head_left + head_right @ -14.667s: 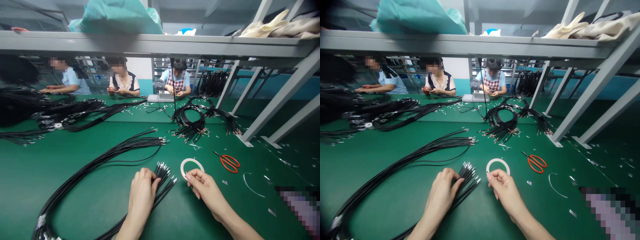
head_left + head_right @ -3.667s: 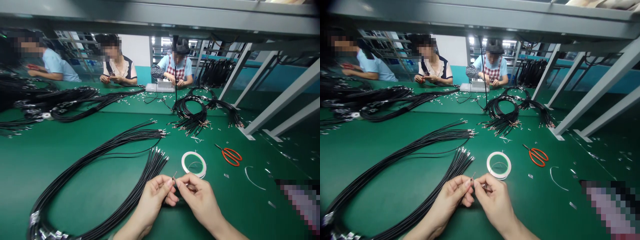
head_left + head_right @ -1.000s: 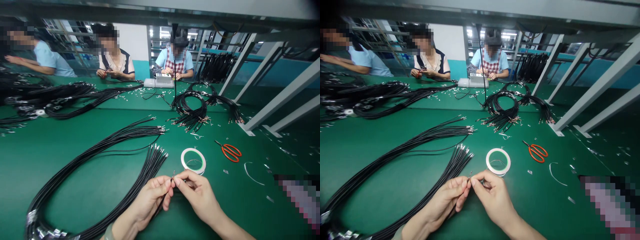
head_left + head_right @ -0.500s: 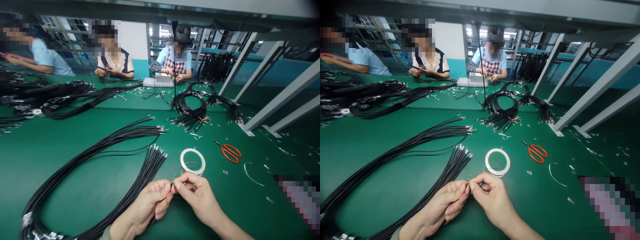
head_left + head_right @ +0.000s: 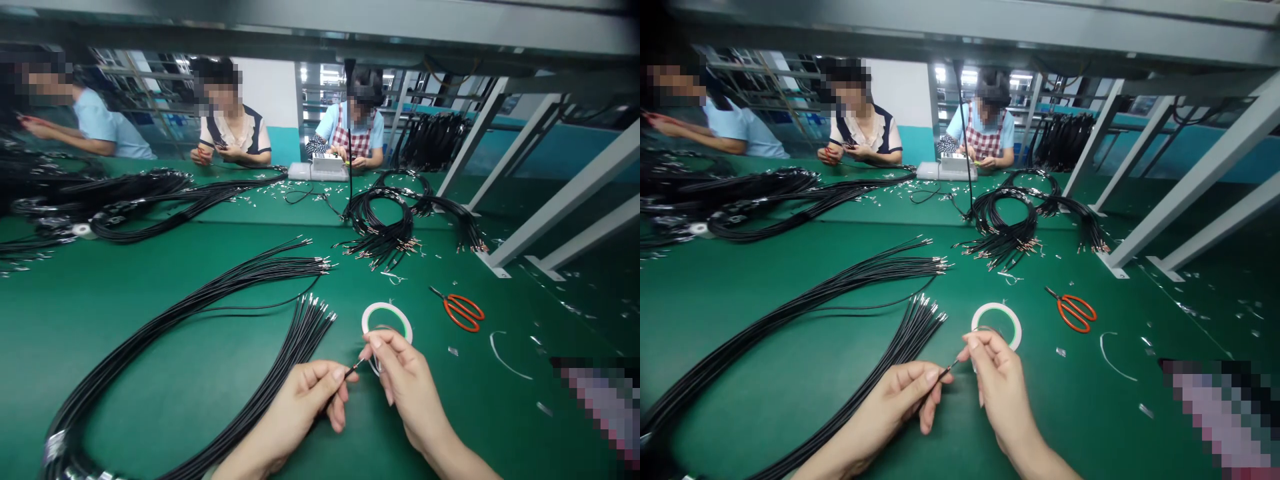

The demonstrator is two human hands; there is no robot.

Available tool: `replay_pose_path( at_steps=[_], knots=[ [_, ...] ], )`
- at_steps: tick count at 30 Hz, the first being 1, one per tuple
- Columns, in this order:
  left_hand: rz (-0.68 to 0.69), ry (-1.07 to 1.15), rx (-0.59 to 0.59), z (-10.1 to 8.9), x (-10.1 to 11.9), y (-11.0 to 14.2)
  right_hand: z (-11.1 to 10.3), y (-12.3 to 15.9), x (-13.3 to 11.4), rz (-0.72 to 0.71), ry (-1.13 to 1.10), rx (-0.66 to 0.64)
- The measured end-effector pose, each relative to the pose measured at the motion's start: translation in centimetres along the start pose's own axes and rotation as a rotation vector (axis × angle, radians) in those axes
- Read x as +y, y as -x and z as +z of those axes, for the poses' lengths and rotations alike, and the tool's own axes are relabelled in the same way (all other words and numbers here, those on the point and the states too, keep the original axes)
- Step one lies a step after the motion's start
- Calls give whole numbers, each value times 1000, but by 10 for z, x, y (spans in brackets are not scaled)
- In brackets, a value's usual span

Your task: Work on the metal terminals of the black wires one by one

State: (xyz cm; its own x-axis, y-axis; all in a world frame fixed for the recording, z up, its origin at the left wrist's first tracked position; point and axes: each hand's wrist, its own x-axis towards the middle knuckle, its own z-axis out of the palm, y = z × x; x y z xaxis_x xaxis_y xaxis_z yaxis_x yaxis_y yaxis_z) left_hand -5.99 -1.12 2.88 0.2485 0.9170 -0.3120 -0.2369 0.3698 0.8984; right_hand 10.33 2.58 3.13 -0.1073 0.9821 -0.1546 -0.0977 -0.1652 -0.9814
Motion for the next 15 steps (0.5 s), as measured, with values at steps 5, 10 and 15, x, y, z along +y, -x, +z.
replay_pose_path(
  at_steps=[5,10,15],
  knots=[
    [59,-79,84,-5,1,-1,-3,-3,1,5,19,48],
    [104,-83,159,-4,-6,-4,0,1,5,13,-11,-10],
    [135,-77,191,-1,-11,-5,4,5,5,17,-111,-60]
  ],
)
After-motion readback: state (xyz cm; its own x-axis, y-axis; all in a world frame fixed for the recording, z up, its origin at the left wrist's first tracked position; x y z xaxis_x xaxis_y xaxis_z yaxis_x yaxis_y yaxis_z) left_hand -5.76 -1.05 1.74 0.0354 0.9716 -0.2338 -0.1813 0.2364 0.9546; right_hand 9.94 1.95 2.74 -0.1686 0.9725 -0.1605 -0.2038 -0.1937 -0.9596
